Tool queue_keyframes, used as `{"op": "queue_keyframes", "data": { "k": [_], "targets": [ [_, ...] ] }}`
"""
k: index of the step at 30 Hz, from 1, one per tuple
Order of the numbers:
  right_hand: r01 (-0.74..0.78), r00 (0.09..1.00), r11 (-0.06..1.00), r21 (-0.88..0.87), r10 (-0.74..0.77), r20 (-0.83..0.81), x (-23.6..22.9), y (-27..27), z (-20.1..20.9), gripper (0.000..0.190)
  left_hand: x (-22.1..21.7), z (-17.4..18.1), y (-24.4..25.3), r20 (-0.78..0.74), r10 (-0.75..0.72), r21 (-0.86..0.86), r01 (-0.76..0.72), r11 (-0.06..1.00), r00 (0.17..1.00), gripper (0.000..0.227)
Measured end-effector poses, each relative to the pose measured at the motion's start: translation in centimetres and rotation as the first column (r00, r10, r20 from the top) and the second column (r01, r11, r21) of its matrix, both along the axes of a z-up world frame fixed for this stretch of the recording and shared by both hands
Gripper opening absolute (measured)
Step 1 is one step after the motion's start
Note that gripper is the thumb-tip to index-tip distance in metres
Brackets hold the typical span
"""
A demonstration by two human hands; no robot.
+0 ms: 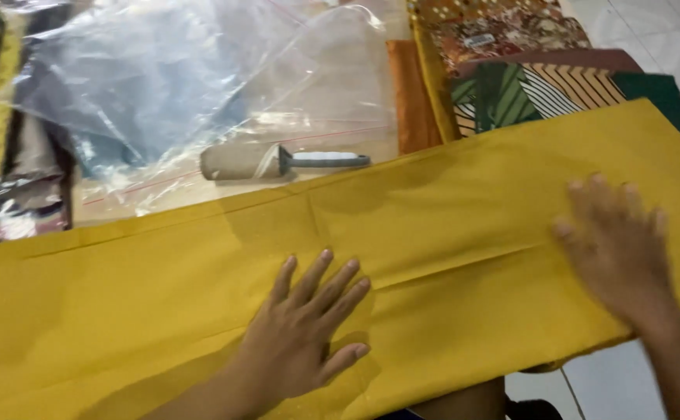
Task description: The person uses a lint roller to roll over a large piece of yellow fabric laid out on a table. They repeatedly roll the tool across the fabric surface to remove lint or debris, then smooth the fabric with their hands and fold it.
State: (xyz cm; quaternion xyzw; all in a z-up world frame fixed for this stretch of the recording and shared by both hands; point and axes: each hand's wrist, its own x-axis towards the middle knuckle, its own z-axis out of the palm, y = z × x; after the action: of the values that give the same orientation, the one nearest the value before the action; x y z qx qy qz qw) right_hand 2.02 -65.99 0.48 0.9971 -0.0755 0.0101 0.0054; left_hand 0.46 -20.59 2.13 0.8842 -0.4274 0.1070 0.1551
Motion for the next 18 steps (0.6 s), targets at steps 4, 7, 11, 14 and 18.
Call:
{"op": "queue_keyframes", "data": {
  "k": [4, 7, 11, 14, 18],
  "targets": [
    [-0.081, 0.944, 0.979, -0.187, 0.136, 0.302, -1.0, -11.3, -3.5, 0.056, 0.2, 0.0, -0.4, 0.023, 0.005, 0.017, -0.005, 1.000, 1.000, 0.068],
    [0.111, 0.944, 0.971, 0.210, -0.169, 0.285, -1.4, -11.3, -1.3, 0.072, 0.2, 0.1, -0.5, 0.028, 0.011, 0.026, -0.012, 1.000, 1.000, 0.068],
    [0.113, 0.916, 0.950, 0.290, -0.213, 0.339, -3.1, -8.0, 0.6, 0.063, -0.5, -0.9, -2.1, 0.067, 0.082, 0.047, -0.085, 0.995, 0.994, 0.068],
    [-0.379, 0.795, 0.924, 0.038, 0.305, 0.525, -4.9, -5.5, -1.8, 0.031, 0.5, 0.2, -7.0, 0.221, 0.073, 0.007, -0.077, 0.997, 0.973, 0.037],
    [-0.366, 0.907, 0.923, 0.115, 0.326, 0.268, -7.6, 5.4, 1.0, 0.073, 5.2, -0.5, -15.6, 0.235, -0.124, -0.036, 0.136, 0.990, 0.964, 0.045]
  ]
}}
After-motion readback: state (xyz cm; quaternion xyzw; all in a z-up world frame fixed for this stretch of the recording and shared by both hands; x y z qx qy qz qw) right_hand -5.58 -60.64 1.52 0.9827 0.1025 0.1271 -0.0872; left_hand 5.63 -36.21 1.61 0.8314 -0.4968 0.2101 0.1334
